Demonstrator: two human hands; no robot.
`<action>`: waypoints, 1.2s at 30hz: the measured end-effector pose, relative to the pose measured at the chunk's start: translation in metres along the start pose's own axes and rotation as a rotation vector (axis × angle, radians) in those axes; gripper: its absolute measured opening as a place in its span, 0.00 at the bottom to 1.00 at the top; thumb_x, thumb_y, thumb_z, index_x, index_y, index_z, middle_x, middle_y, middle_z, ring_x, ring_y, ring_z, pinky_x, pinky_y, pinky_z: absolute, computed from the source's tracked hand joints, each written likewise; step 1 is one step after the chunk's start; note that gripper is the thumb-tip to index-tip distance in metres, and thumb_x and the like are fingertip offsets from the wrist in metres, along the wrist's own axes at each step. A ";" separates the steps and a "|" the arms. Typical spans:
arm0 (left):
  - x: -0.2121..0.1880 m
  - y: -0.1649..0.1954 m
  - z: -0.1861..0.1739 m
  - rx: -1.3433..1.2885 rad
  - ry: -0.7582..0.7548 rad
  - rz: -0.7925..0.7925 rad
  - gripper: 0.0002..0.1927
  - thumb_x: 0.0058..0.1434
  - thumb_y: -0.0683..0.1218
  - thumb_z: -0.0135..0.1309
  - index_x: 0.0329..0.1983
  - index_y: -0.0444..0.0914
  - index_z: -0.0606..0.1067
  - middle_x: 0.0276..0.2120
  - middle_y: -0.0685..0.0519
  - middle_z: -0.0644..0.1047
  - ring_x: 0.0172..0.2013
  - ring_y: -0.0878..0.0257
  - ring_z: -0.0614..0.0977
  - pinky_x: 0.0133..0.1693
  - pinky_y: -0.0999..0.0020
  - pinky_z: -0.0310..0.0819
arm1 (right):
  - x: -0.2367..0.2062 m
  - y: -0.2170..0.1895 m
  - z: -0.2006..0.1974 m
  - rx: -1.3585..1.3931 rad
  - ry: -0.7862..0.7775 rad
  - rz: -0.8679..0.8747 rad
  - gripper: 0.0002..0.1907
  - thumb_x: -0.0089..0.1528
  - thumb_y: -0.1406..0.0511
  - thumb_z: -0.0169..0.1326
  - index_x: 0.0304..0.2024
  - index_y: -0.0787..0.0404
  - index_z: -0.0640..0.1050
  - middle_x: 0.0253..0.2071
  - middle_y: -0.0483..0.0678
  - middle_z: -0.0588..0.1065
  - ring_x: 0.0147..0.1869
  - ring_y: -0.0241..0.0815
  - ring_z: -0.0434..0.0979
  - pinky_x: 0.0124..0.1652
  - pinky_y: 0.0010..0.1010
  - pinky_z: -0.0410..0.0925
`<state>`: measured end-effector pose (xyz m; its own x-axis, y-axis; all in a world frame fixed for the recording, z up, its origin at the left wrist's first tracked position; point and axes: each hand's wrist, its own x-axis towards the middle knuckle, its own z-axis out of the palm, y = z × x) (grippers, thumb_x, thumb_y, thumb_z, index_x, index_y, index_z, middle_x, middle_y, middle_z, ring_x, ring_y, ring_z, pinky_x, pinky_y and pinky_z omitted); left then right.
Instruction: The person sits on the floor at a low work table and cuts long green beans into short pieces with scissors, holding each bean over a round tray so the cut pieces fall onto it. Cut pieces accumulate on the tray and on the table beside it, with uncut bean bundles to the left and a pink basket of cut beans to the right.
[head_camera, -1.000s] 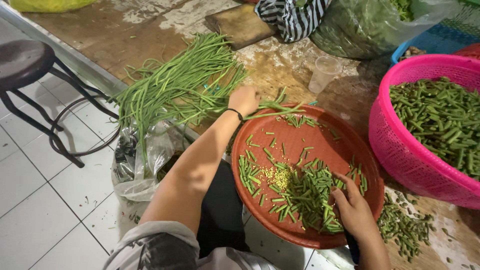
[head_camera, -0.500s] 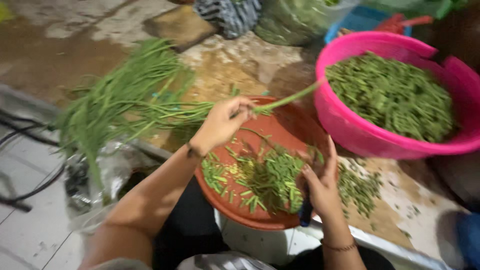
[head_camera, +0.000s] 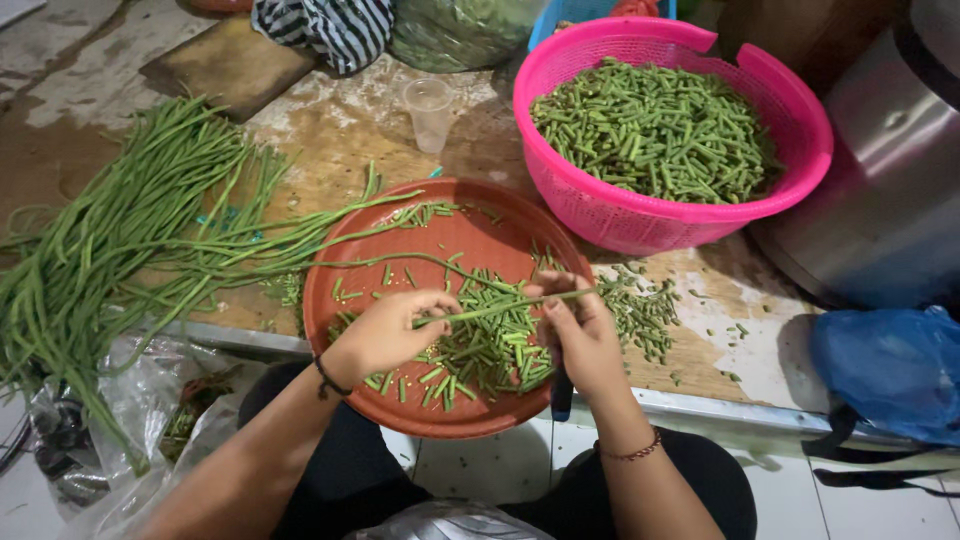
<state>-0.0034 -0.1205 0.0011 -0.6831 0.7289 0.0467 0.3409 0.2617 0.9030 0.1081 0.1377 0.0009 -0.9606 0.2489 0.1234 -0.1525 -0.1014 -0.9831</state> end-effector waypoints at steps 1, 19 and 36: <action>0.000 -0.001 0.001 0.028 -0.032 -0.022 0.14 0.63 0.40 0.53 0.52 0.36 0.77 0.37 0.53 0.82 0.38 0.67 0.83 0.42 0.67 0.78 | -0.001 0.000 -0.003 0.071 0.018 -0.002 0.12 0.68 0.67 0.47 0.54 0.60 0.71 0.44 0.46 0.79 0.25 0.29 0.68 0.22 0.20 0.60; -0.001 -0.009 0.017 -0.266 -0.383 -0.238 0.19 0.69 0.45 0.48 0.61 0.35 0.71 0.33 0.52 0.82 0.24 0.69 0.79 0.24 0.73 0.70 | 0.009 0.005 -0.057 0.236 0.250 0.075 0.05 0.67 0.65 0.55 0.38 0.57 0.72 0.24 0.39 0.66 0.23 0.29 0.63 0.21 0.25 0.59; 0.113 -0.002 0.117 -0.322 0.030 -0.001 0.13 0.69 0.43 0.47 0.53 0.35 0.75 0.29 0.57 0.77 0.25 0.69 0.76 0.29 0.71 0.71 | -0.003 -0.026 -0.057 0.009 0.016 0.181 0.16 0.67 0.62 0.43 0.58 0.49 0.69 0.23 0.42 0.68 0.16 0.30 0.57 0.17 0.23 0.51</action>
<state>-0.0060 0.0351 -0.0454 -0.7034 0.7087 0.0540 0.1215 0.0451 0.9916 0.1286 0.1943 0.0185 -0.9687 0.2414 -0.0579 0.0205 -0.1547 -0.9878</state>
